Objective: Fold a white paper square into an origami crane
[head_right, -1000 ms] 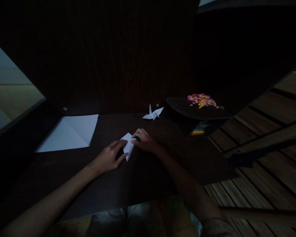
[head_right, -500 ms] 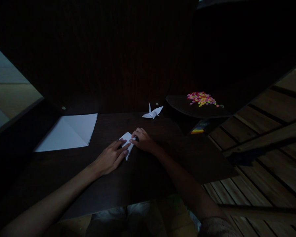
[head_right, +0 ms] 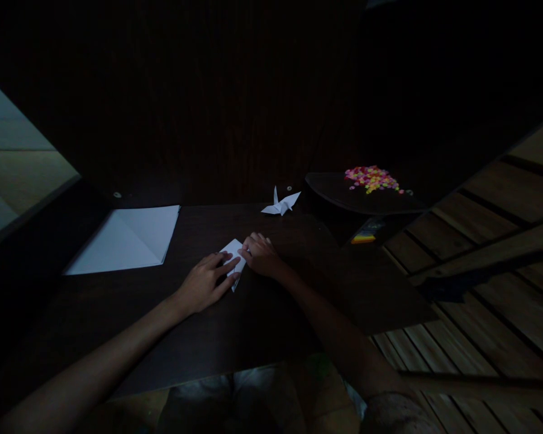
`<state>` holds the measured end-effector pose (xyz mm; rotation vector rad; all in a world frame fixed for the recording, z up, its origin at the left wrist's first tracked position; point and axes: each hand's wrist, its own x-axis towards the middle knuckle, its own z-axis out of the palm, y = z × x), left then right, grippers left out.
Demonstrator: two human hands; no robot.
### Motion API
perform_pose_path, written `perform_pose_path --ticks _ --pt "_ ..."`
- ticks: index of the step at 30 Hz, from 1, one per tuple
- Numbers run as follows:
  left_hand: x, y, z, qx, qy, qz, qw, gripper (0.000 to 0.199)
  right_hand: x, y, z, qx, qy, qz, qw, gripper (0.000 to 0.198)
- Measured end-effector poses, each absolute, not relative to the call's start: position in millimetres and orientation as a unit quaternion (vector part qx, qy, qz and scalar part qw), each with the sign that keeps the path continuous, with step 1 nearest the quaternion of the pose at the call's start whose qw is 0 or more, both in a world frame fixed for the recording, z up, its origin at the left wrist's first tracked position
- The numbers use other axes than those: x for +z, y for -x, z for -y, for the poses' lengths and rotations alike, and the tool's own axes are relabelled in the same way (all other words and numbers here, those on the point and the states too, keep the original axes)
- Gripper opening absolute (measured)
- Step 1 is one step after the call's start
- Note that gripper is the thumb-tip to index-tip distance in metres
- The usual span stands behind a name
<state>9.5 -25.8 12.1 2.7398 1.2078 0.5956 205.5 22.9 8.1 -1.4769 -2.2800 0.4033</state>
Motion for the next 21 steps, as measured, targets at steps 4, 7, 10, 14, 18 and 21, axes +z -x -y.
perform_pose_path --ticks 4,7,10,14,18,21 --pt "11.9 -9.2 25.3 0.192 -0.898 -0.393 0.044 0.039 8.6 -203.5 -21.7 0.134 0.535 0.813 0.188 0.010" --pt "12.2 -8.7 24.7 0.190 -0.902 -0.386 0.040 0.039 9.4 -202.3 -21.6 0.133 0.542 0.810 0.182 0.011" --pt "12.8 -8.3 23.8 0.184 -0.906 -0.379 0.041 0.039 10.7 -201.6 -21.2 0.130 0.545 0.810 0.170 0.011" --pt "14.3 -7.7 23.6 0.184 -0.906 -0.377 0.047 0.039 11.4 -201.0 -20.5 0.120 0.541 0.815 0.168 0.012" --pt "15.3 -7.1 24.4 0.188 -0.904 -0.379 0.055 0.039 11.0 -201.0 -20.9 0.127 0.543 0.812 0.175 0.011" --pt "15.0 -6.9 24.8 0.185 -0.905 -0.378 0.052 0.041 9.3 -202.1 -22.7 0.136 0.543 0.808 0.183 0.011"
